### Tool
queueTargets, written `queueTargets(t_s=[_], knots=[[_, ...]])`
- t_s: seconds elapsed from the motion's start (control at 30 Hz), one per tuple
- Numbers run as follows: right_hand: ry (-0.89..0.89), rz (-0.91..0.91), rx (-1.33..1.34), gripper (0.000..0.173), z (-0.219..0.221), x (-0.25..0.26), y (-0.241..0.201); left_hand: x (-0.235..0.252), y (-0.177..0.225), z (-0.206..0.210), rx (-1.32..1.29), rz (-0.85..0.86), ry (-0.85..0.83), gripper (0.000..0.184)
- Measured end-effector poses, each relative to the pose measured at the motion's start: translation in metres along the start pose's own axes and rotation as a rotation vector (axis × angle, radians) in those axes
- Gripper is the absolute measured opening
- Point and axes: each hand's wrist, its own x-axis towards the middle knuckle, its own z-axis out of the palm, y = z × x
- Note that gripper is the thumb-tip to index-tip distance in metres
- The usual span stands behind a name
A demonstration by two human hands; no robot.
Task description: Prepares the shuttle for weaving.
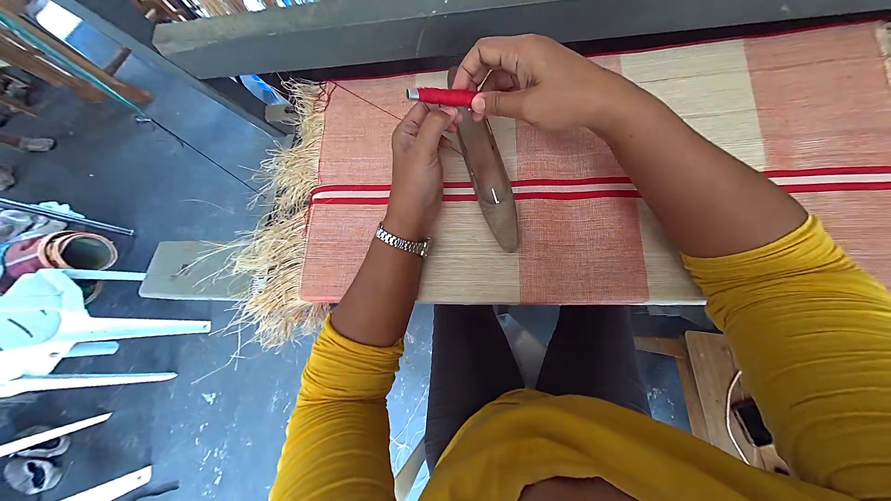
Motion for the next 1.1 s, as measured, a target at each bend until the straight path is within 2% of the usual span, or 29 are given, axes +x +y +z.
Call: queueTargets(t_s=[0.13,0.27,0.37,0.47,0.53,0.6,0.87,1.1], knots=[[0.042,-0.096,-0.142,0.019,0.002,0.003,0.005,0.000,0.000,0.000,-0.147,-0.091,0.026,0.015],[0.021,-0.002,0.017,0.018,0.003,0.000,0.001,0.000,0.001,-0.001,-0.086,-0.041,-0.025,0.014],[-0.015,0.073,0.174,0.020,0.000,-0.003,-0.003,-0.001,-0.001,0.001,0.130,0.152,-0.035,0.014],[-0.016,0.104,0.200,0.021,-0.001,-0.004,-0.006,-0.003,-0.003,0.002,0.464,0.428,0.042,0.024],[-0.021,0.130,0.199,0.021,0.000,-0.004,-0.008,-0.004,-0.003,0.002,0.703,0.599,0.115,0.025],[-0.024,0.163,0.199,0.020,0.002,-0.004,-0.010,-0.004,-0.001,0.002,0.834,0.675,0.160,0.021],[0.038,0.310,0.309,0.021,0.009,-0.004,-0.024,-0.008,0.002,0.001,1.133,0.673,0.259,0.016],[0.050,0.340,0.278,0.025,0.010,-0.005,-0.032,-0.008,0.001,0.002,1.190,0.718,0.285,0.013]])
